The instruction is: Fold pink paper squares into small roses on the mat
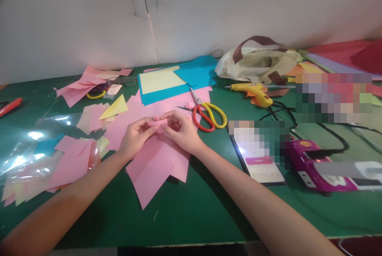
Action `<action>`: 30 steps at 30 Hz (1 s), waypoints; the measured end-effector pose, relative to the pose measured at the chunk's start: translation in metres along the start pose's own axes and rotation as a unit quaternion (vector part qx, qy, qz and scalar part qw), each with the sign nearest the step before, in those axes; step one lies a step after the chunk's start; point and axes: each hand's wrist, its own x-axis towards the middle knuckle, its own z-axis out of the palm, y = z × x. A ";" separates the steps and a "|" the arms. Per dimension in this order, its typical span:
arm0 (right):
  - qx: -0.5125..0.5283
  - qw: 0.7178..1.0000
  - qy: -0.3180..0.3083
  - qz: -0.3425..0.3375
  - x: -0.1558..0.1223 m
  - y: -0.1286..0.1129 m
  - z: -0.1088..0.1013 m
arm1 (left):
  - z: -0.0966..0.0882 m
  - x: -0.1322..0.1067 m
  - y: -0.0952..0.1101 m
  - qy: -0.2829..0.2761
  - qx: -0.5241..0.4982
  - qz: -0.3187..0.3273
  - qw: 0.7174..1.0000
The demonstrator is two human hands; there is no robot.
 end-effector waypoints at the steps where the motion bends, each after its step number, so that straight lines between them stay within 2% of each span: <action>1: 0.004 1.000 -0.005 -0.002 0.000 0.000 0.000 | 0.000 0.000 0.000 -0.002 0.010 0.016 1.000; 5: -0.019 1.000 -0.020 -0.009 0.002 -0.001 0.000 | -0.003 0.002 -0.003 -0.024 0.047 0.078 0.996; 9: -0.086 0.996 0.014 -0.022 0.003 -0.002 0.000 | -0.004 0.003 -0.005 -0.048 0.053 0.092 0.993; 15: 0.005 0.999 0.028 0.033 0.001 0.000 0.001 | -0.003 0.002 -0.002 -0.055 0.043 0.076 0.995; 21: 0.003 0.997 0.068 0.033 0.001 0.002 0.000 | -0.002 0.000 0.002 -0.045 0.024 0.058 0.997; 30: -0.026 0.995 0.090 0.043 0.000 -0.002 0.002 | -0.001 0.000 0.002 -0.049 -0.026 0.033 0.998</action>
